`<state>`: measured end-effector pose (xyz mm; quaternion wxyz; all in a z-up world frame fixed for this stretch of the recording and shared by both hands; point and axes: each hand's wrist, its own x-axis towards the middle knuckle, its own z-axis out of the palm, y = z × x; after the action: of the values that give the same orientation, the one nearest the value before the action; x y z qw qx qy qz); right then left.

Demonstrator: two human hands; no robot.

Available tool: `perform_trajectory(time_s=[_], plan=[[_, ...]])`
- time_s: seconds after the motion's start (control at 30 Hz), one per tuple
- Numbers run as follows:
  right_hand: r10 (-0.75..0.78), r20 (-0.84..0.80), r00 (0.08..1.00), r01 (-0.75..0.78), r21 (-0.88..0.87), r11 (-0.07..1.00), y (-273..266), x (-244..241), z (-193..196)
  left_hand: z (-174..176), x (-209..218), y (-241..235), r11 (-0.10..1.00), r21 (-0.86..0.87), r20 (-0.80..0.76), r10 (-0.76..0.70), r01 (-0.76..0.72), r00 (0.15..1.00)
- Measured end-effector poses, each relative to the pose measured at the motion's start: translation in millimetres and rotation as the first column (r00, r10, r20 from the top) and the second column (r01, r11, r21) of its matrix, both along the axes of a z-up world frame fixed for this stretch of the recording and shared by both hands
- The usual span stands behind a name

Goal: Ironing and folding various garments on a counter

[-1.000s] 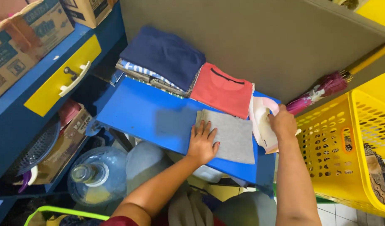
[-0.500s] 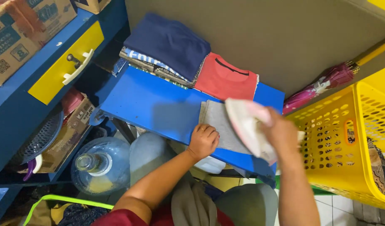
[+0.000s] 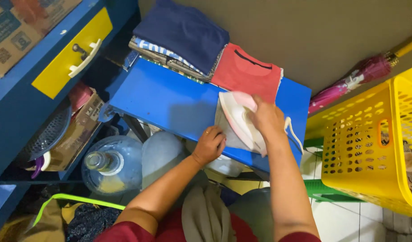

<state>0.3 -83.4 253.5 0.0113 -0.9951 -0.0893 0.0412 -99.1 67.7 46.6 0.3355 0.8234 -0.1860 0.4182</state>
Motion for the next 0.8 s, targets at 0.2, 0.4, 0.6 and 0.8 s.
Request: perform_trajectory(time_s=[0.2, 0.4, 0.6, 0.8], plan=[[0.056, -0.181, 0.982, -0.063, -0.032, 0.997, 3, -70, 30, 14, -6, 3, 0.981, -0.185, -0.006, 0.05, -0.05, 0.999], [0.112, -0.057, 0.992, -0.113, -0.006, 0.994, 18, -61, 20, 34, -14, -1, 0.959, -0.28, -0.006, 0.036, -0.036, 0.999], [0.199, -0.141, 0.97, -0.197, 0.028, 0.98, 0, -80, 32, 49, -9, 5, 0.926, -0.371, -0.003, 0.078, -0.074, 0.997], [0.149, -0.075, 0.986, -0.154, -0.07, 0.986, -25, -97, 23, 77, 6, -12, 0.934, -0.356, 0.008, 0.048, -0.042, 0.999]])
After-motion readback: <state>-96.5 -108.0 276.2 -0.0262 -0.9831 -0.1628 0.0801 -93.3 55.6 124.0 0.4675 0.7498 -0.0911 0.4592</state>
